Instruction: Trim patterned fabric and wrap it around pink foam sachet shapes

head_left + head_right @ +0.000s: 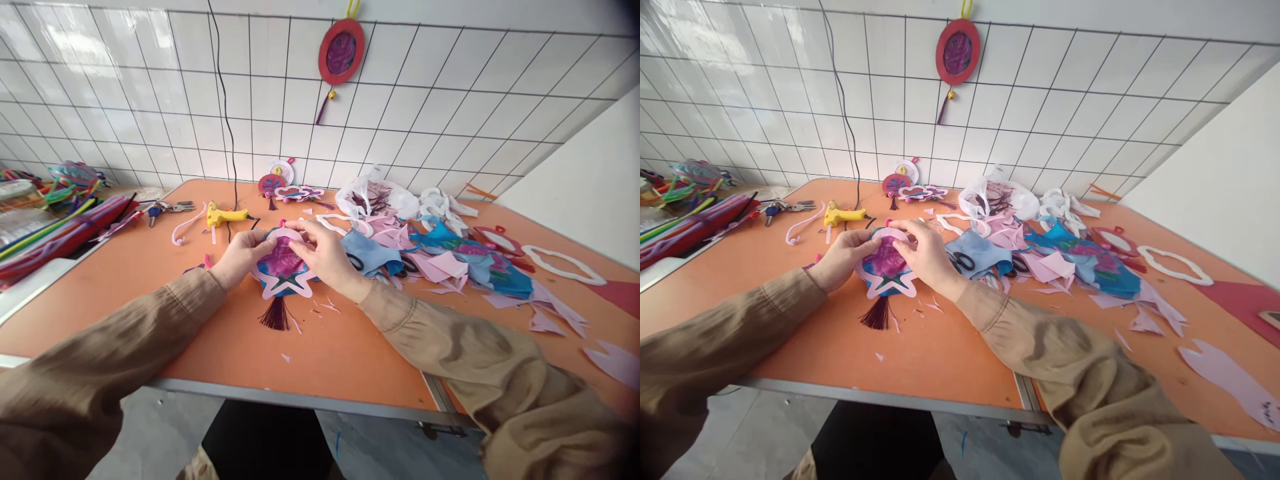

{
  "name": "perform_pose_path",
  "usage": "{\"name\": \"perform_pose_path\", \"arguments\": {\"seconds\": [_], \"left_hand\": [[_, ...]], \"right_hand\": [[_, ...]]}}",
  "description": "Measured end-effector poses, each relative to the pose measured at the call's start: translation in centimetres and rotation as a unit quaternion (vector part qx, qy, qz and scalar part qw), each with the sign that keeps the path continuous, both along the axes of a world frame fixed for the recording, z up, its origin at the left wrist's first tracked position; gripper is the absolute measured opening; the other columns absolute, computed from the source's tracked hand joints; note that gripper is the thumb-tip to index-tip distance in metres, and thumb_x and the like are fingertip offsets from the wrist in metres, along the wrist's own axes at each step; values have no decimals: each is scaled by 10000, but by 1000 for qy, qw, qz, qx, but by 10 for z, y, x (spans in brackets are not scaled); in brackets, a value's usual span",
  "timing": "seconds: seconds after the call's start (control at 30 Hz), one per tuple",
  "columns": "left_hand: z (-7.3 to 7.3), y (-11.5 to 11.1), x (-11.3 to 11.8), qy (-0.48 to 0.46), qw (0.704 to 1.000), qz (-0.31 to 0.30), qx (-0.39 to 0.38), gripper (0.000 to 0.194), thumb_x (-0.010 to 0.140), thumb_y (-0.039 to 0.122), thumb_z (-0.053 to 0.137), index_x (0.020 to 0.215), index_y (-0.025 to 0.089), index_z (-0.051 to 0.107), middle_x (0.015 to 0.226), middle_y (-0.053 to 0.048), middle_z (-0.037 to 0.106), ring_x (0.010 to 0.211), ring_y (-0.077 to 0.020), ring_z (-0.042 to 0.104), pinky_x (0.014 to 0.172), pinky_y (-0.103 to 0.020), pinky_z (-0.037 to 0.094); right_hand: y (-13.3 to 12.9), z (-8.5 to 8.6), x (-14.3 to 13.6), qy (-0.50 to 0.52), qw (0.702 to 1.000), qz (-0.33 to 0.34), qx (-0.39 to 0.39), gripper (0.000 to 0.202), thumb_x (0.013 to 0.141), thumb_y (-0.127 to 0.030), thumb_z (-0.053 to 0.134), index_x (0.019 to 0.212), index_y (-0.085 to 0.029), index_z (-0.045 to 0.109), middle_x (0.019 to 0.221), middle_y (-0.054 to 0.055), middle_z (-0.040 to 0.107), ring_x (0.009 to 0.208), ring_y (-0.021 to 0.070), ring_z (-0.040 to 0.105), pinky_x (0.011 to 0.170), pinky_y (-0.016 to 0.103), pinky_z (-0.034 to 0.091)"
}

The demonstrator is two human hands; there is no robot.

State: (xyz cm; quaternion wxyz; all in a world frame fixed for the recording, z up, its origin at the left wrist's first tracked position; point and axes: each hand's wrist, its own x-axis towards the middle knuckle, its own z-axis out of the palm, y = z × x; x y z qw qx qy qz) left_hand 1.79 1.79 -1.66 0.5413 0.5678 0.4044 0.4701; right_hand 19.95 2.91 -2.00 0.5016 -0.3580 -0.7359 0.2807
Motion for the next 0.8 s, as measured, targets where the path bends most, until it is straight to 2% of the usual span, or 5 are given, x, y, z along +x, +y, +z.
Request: {"name": "perform_pose_path", "arguments": {"seconds": [0.13, 0.47, 0.57, 0.67, 0.8], "left_hand": [[-1, 1, 0, 13, 1000, 9, 8, 459, 663, 546, 821, 654, 144, 599, 548, 20, 532, 462, -70, 436, 425, -200, 318], [-3, 3, 0, 4, 1000, 18, 4, 477, 654, 563, 819, 628, 151, 578, 534, 29, 482, 461, -69, 401, 430, -207, 290], [-2, 3, 1, -4, 1000, 27, 1, 477, 652, 551, 823, 608, 153, 563, 527, 33, 467, 457, -67, 392, 427, -206, 280], [-1, 2, 2, -14, 999, 35, -1, 476, 649, 545, 826, 603, 150, 563, 531, 30, 472, 461, -67, 400, 430, -205, 285], [-1, 2, 2, -27, 998, 48, 6, 455, 675, 506, 824, 590, 149, 555, 527, 31, 466, 461, -65, 394, 434, -209, 276]], "right_hand": [[3, -1, 0, 19, 1000, -4, -24, 207, 803, -225, 634, 1000, -218, 697, 1032, 57, 730, 791, 180, 667, 731, 349, 548], [0, 2, 0, 42, 998, 2, -52, 224, 799, -308, 670, 1002, -217, 694, 983, 47, 726, 736, 160, 644, 690, 325, 530], [2, 2, 2, 76, 995, -3, -68, 263, 823, -407, 671, 1003, -216, 699, 994, 55, 726, 838, 184, 665, 781, 344, 541], [6, -4, 4, 121, 988, 7, -91, 328, 865, -521, 615, 902, -209, 710, 972, 67, 731, 953, 211, 666, 909, 379, 518], [12, -11, 5, 152, 979, 35, -129, 416, 852, -613, 600, 826, -210, 703, 910, 58, 721, 938, 217, 652, 904, 380, 511]]}}
